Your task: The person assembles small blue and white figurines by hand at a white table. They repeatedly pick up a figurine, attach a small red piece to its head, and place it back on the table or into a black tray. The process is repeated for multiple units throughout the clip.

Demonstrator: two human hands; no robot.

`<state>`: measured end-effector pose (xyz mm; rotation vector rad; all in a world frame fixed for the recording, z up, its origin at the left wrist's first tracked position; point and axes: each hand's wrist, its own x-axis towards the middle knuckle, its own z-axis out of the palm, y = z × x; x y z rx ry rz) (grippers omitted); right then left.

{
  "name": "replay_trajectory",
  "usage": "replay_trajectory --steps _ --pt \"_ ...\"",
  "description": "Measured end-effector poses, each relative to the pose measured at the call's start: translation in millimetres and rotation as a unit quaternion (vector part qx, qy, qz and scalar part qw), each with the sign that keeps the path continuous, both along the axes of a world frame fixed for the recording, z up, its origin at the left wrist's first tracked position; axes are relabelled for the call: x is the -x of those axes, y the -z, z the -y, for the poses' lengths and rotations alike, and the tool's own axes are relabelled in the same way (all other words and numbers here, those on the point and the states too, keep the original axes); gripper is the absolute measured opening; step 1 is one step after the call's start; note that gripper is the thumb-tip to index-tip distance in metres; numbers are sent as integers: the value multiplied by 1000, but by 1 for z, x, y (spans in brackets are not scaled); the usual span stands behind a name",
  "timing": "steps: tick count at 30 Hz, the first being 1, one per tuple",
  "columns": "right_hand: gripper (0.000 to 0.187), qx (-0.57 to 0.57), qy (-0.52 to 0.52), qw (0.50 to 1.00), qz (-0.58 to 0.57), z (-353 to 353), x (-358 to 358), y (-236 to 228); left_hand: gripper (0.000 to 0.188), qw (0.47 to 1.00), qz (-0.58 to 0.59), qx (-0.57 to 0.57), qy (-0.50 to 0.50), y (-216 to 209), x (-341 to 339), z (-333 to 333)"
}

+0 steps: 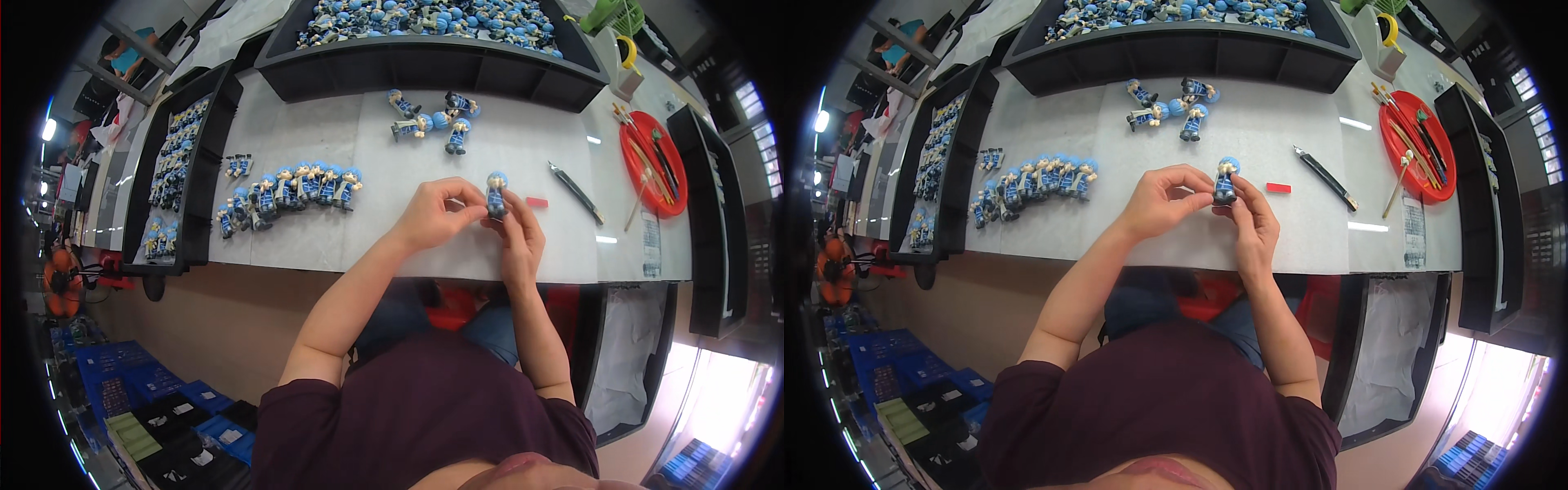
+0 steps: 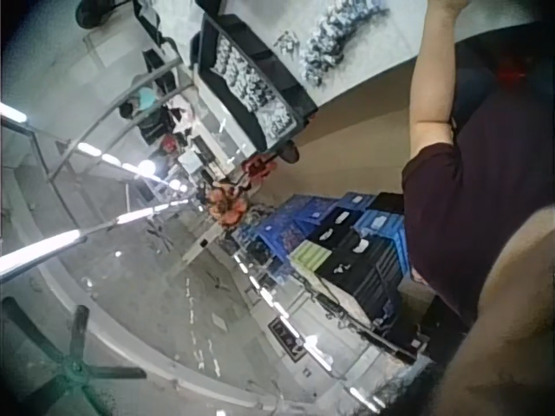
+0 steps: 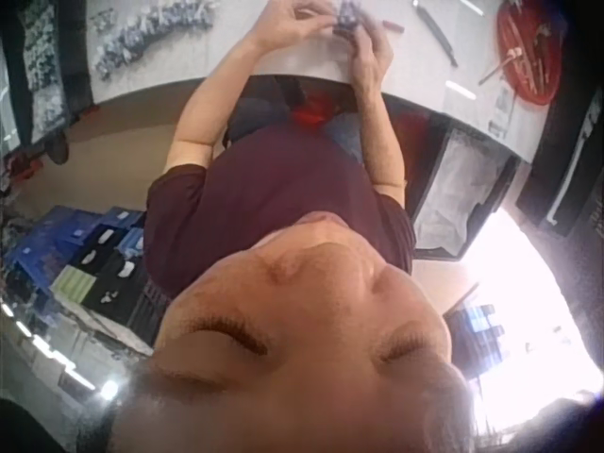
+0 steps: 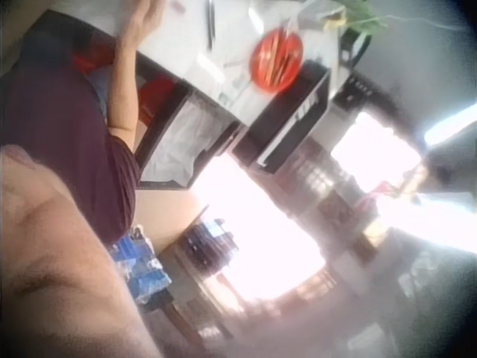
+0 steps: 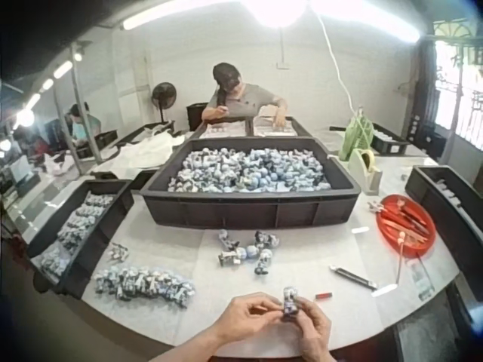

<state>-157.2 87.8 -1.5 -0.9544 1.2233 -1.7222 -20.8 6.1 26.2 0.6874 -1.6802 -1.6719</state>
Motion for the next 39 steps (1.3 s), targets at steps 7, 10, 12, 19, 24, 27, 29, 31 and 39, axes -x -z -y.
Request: replay_trajectory --steps 7,10,12,19,24,27,29,31,39 --pt "26 24 -12 1000 -1 -5 1 2 5 999 -28 24 18 13 -4 1" --pt "23 18 -20 999 -24 -4 0 3 6 999 -38 13 12 18 -5 2" --pt "23 8 -37 999 -6 -4 0 2 11 998 -35 -45 -12 28 -6 7" --pt "23 -14 -89 996 -17 -3 -5 -2 29 989 -64 -133 -17 23 -3 8" --pt "23 -24 -70 993 -90 -3 -5 4 29 990 -70 -121 -33 24 -6 9" --pt "25 -30 -68 991 -107 -3 -6 1 29 985 -94 -144 -27 24 -6 9" --pt "25 -29 -70 990 -117 -3 -6 -1 29 980 -110 -165 -24 24 -5 9" --pt "25 -27 -70 991 -115 -3 -6 -1 29 976 -118 -182 -27 23 -5 9" --pt "24 -28 -69 992 -104 -4 -6 0 29 978 -113 -175 -20 22 -6 8"
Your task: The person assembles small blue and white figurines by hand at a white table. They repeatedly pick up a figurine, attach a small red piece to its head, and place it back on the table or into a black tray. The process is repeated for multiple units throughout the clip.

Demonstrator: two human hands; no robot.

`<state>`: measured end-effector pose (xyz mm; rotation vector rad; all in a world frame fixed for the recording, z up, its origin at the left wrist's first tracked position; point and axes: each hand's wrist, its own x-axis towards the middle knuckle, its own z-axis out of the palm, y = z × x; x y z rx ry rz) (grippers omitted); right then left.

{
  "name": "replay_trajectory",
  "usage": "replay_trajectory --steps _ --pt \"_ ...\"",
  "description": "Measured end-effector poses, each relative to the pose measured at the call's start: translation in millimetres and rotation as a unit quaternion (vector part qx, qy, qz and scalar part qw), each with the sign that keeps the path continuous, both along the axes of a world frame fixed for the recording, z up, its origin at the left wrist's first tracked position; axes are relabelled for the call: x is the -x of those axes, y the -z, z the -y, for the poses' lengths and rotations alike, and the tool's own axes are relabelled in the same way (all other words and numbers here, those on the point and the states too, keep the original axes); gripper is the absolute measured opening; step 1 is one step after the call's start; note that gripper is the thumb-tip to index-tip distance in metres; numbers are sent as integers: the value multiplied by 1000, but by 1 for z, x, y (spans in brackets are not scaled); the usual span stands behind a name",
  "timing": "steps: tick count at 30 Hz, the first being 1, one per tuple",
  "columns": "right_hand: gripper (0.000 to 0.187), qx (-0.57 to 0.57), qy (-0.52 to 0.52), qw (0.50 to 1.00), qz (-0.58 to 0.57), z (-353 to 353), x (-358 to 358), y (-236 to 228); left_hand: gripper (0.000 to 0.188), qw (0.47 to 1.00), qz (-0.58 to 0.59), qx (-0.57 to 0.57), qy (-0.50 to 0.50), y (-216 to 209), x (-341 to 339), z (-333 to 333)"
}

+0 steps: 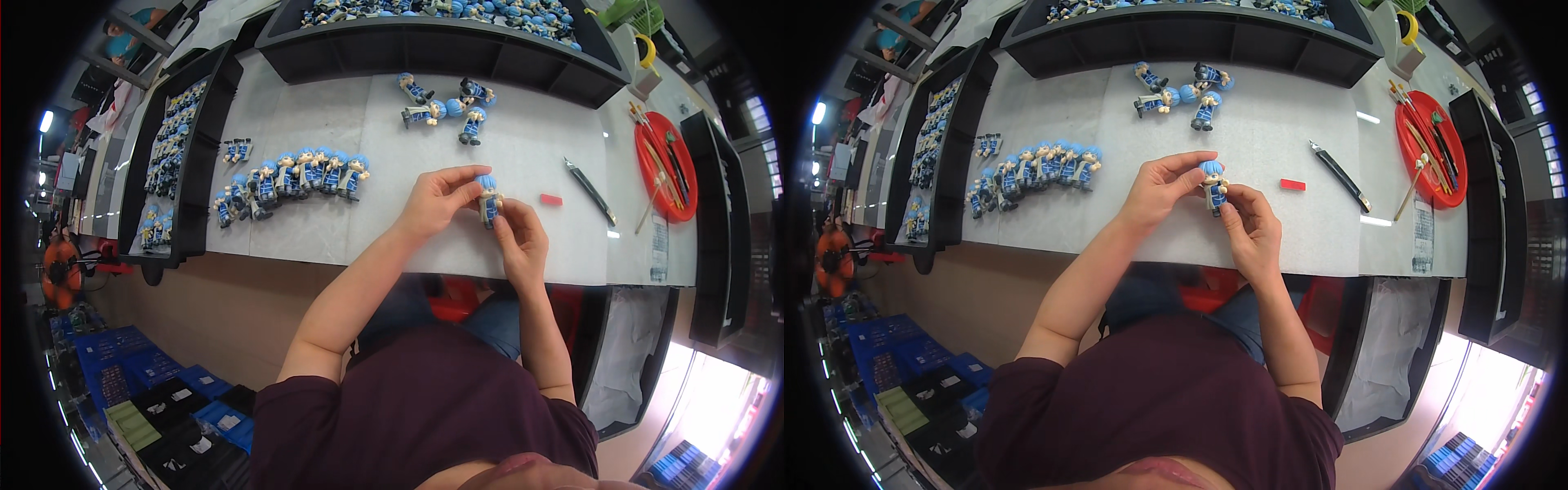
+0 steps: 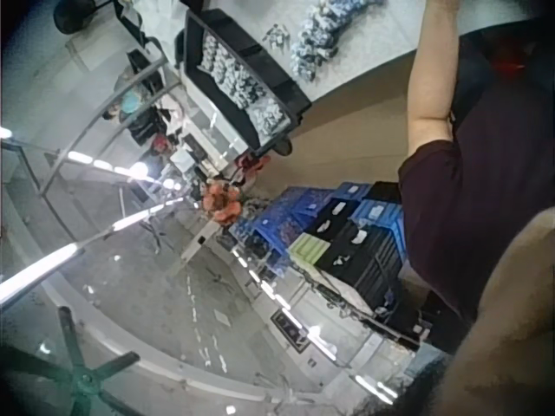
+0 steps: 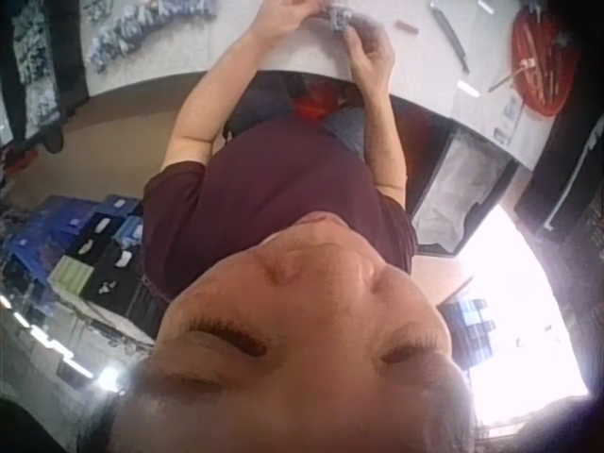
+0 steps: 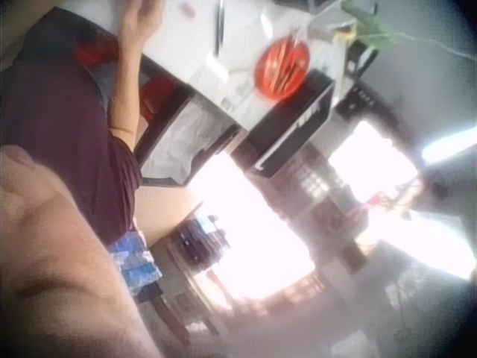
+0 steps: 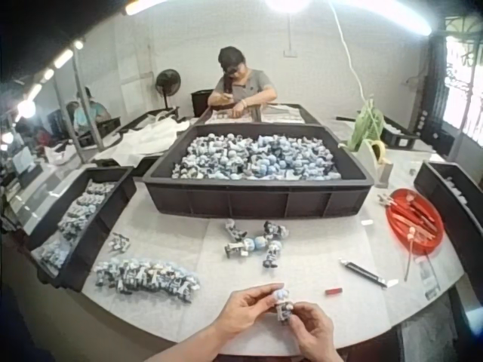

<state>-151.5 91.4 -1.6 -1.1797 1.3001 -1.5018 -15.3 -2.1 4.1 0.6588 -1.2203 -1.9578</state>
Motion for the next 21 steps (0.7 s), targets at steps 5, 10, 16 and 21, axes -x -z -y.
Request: replay_trajectory --steps 5,10,16,21 --pt "22 2 7 1000 1 1 0 2 28 1000 6 17 0 2 0 0" --pt "22 -5 13 1000 2 0 0 1 28 1000 7 23 -4 2 0 0" --pt "22 -8 12 1000 13 1 0 0 28 999 11 30 0 3 0 0" --pt "23 4 12 1000 18 1 0 -1 27 1000 -3 30 10 0 0 -1"
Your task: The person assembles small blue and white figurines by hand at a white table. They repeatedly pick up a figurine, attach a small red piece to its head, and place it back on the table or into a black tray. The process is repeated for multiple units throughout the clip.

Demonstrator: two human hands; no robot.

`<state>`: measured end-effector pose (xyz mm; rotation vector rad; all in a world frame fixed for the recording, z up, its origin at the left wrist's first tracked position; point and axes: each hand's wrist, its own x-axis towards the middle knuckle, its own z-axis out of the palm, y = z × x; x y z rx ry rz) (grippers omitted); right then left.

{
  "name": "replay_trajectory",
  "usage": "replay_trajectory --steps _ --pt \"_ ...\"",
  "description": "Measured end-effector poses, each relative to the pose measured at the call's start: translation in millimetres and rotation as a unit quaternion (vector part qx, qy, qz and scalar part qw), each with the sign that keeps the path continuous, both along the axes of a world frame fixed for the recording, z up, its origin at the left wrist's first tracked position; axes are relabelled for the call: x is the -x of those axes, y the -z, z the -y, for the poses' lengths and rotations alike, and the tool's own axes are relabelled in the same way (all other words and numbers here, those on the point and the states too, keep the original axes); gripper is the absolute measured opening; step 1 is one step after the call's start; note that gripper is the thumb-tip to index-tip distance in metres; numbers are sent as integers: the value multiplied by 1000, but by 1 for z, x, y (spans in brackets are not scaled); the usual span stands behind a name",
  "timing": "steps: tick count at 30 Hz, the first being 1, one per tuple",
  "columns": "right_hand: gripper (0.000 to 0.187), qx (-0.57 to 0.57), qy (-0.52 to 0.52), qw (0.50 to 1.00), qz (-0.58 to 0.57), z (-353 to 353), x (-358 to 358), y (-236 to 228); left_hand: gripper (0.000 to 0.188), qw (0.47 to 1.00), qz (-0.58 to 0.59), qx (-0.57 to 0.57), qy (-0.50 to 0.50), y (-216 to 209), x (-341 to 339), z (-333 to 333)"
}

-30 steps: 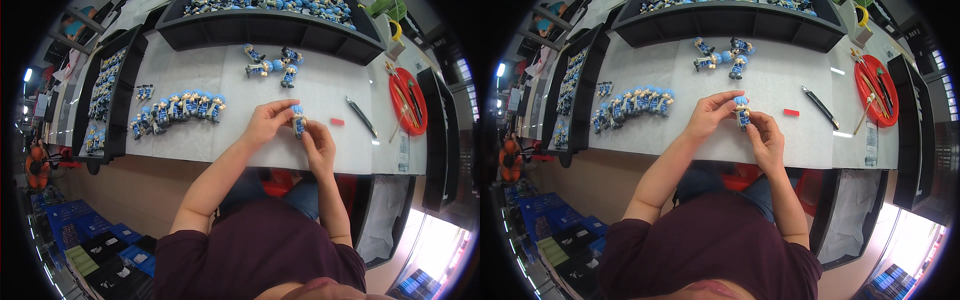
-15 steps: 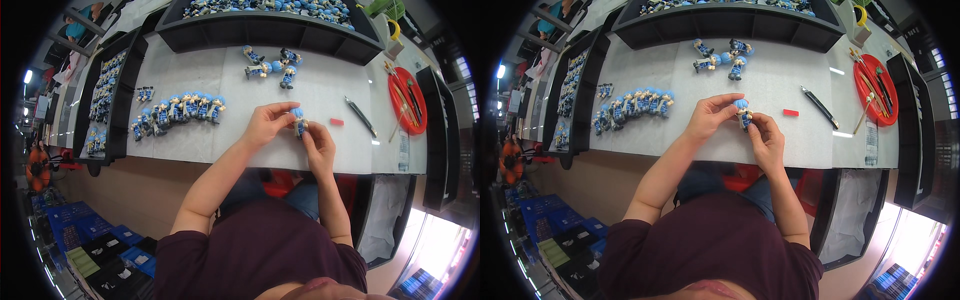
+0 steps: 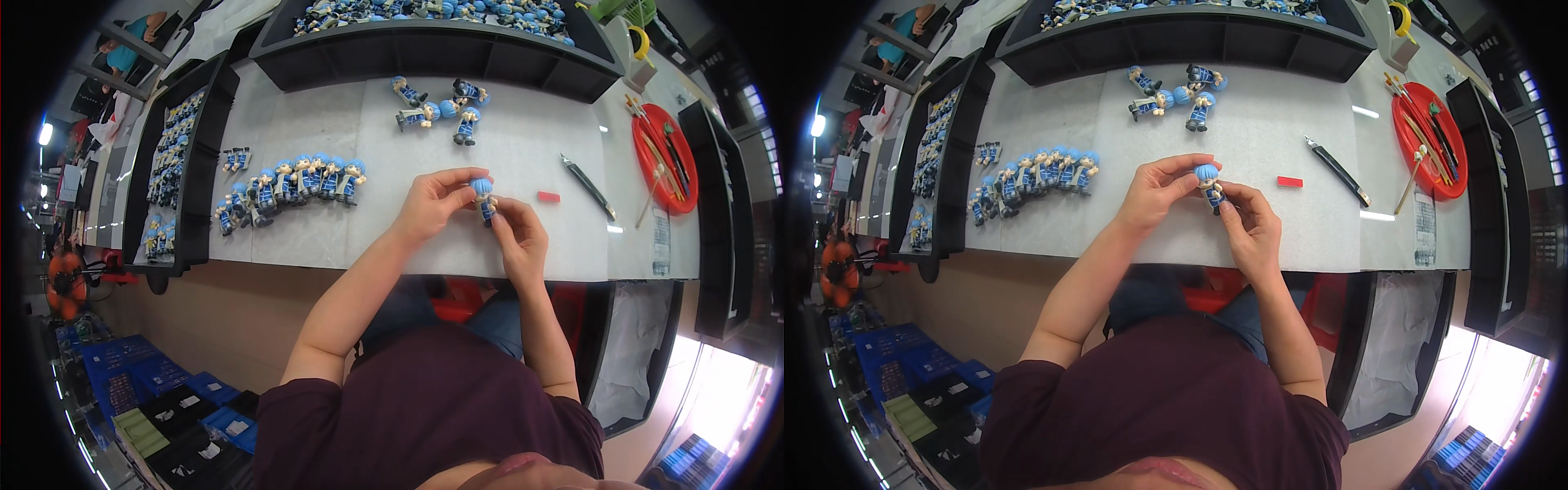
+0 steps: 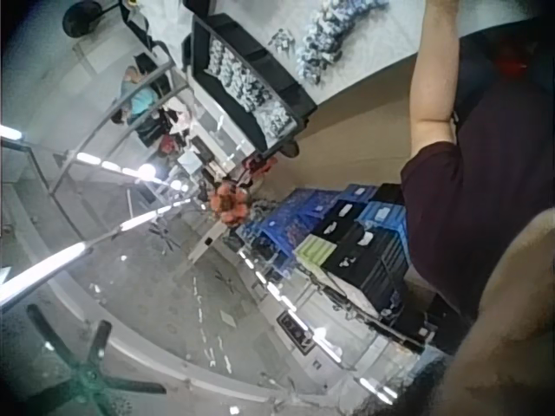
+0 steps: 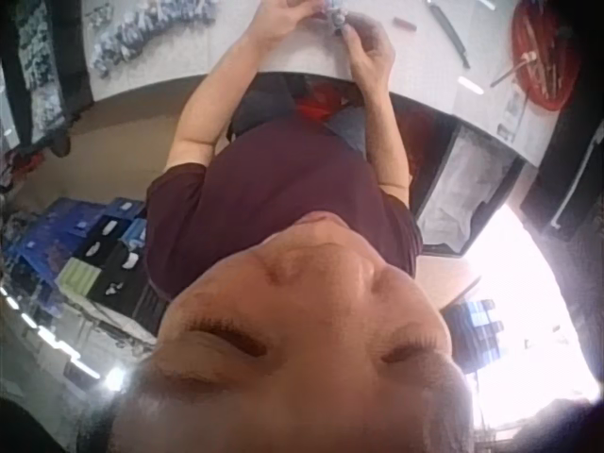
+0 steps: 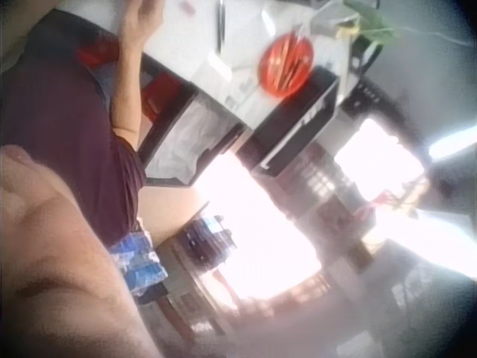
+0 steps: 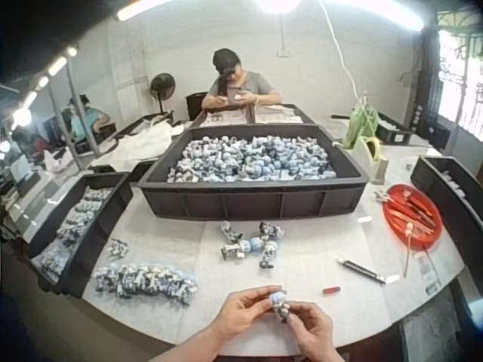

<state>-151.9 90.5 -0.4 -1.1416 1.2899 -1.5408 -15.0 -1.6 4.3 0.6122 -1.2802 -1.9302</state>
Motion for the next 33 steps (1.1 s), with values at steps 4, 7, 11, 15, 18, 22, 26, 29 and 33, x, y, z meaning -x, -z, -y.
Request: replay_trajectory --steps 4,7,11,15,18,22,26,29,33 --pt "24 27 -4 999 32 -1 1 0 28 999 -14 -29 -1 -1 -1 1" --pt "26 45 0 998 37 -2 1 -1 29 999 -7 -54 5 -4 -1 1" --pt "29 62 5 997 41 -3 1 3 29 997 -2 -71 16 -7 -1 1" --pt "30 68 3 997 44 -3 1 2 29 996 0 -86 23 -7 -1 0" --pt "31 73 7 996 45 -3 2 4 30 993 -3 -110 31 -9 -1 0" --pt "32 81 11 996 40 -4 2 4 33 989 -18 -135 63 -12 -3 5" --pt "31 81 6 996 38 -5 3 4 36 989 -11 -129 75 -11 -4 4" --pt "31 83 2 995 55 -5 3 4 36 988 -5 -132 85 -12 -6 5" --pt "32 86 -7 994 64 -6 4 4 38 987 2 -130 96 -15 -8 6"
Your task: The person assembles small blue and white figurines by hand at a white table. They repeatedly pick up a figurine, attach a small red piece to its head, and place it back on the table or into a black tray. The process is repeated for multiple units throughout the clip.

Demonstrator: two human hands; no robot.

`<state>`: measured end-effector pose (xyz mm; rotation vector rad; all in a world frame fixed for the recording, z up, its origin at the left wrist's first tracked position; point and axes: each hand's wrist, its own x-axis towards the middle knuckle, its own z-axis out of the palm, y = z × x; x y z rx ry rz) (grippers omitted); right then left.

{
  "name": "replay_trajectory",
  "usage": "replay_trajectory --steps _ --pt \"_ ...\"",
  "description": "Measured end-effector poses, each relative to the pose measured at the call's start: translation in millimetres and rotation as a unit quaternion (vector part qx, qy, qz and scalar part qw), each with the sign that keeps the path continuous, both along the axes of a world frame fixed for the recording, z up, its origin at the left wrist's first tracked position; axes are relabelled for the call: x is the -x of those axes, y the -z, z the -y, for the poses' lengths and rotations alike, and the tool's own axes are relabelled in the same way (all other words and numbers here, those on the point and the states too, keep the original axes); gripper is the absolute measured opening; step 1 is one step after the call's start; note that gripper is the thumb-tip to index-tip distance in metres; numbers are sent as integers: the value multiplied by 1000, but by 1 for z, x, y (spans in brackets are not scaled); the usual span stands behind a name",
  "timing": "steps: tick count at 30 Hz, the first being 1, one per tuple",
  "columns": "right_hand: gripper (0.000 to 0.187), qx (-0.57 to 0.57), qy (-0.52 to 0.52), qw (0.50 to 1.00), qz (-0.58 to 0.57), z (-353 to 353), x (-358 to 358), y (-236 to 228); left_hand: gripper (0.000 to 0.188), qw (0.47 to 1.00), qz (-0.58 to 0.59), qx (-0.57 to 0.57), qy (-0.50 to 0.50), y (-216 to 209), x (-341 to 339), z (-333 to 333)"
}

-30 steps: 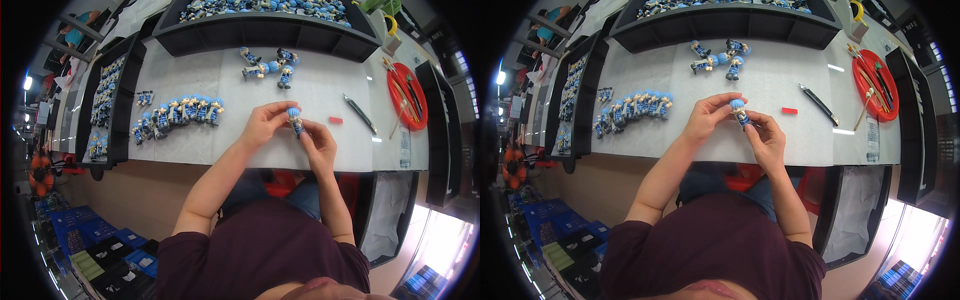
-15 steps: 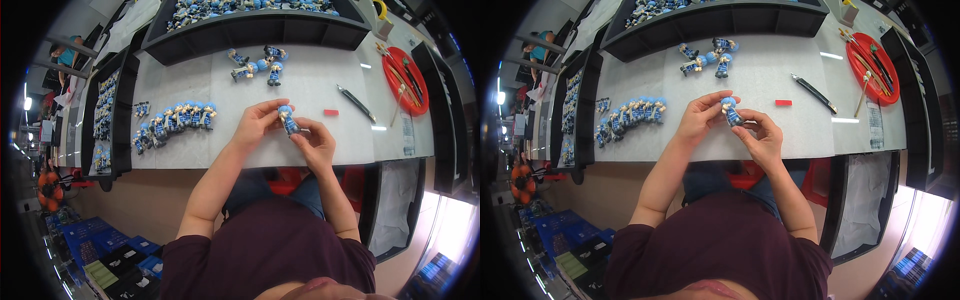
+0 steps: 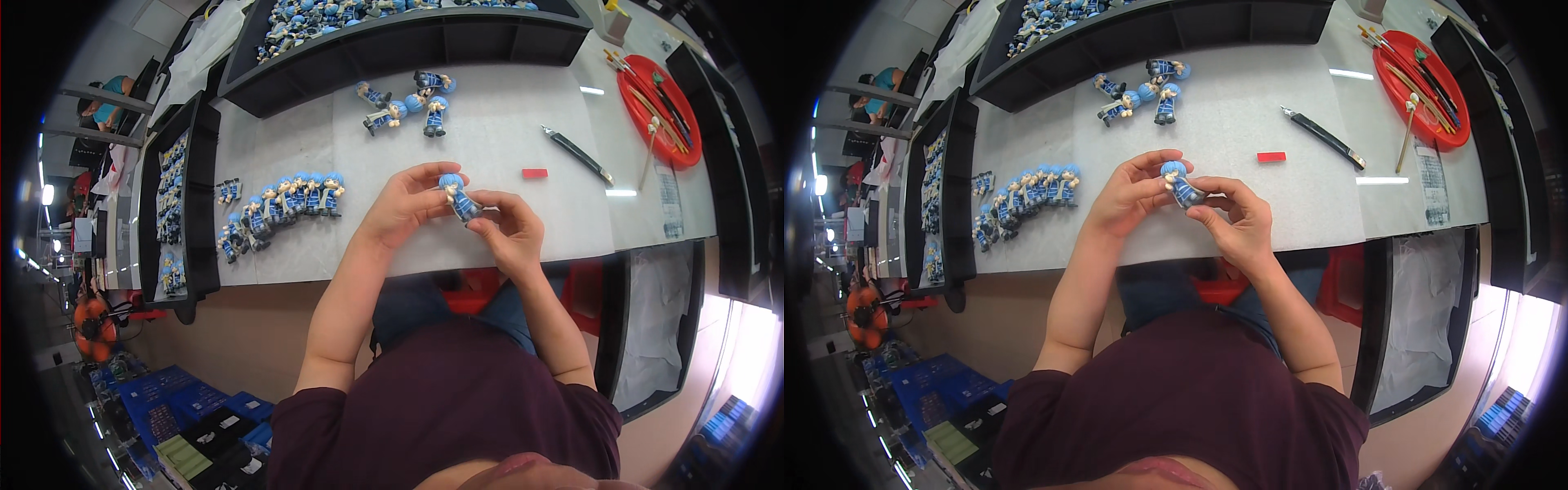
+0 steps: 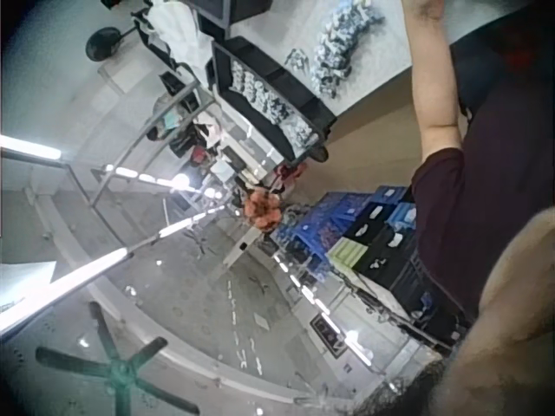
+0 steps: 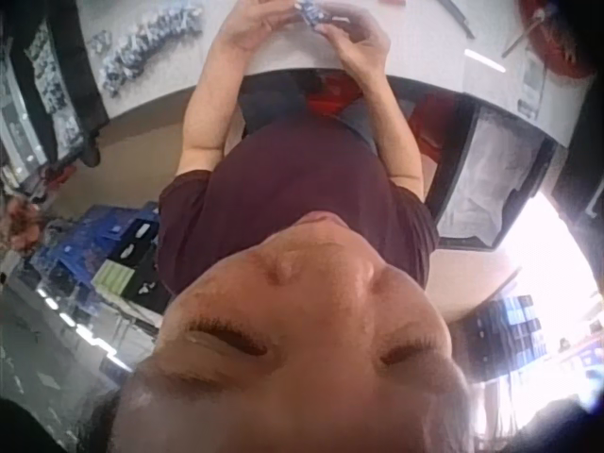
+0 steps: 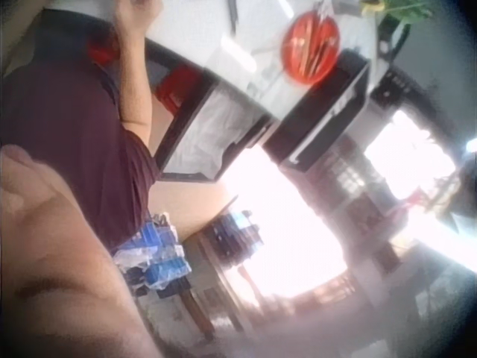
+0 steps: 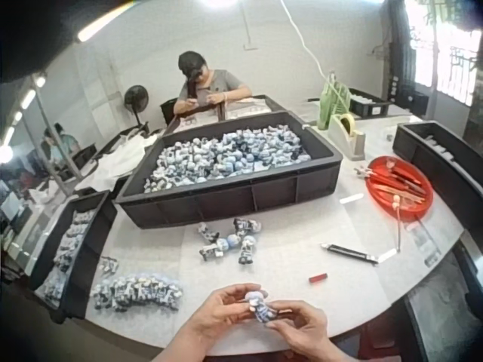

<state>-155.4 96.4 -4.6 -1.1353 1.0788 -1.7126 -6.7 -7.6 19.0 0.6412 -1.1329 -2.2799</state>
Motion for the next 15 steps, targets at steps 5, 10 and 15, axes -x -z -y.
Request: replay_trajectory --steps 5,10,15 --pt "31 -12 -8 1000 6 -2 1 0 40 1000 4 15 11 2 -2 1" --pt "28 -11 -1 1000 10 -2 1 -2 35 998 18 62 2 3 1 -1" --pt "26 12 -1 999 45 -2 1 -3 30 998 40 57 -7 0 3 -2"
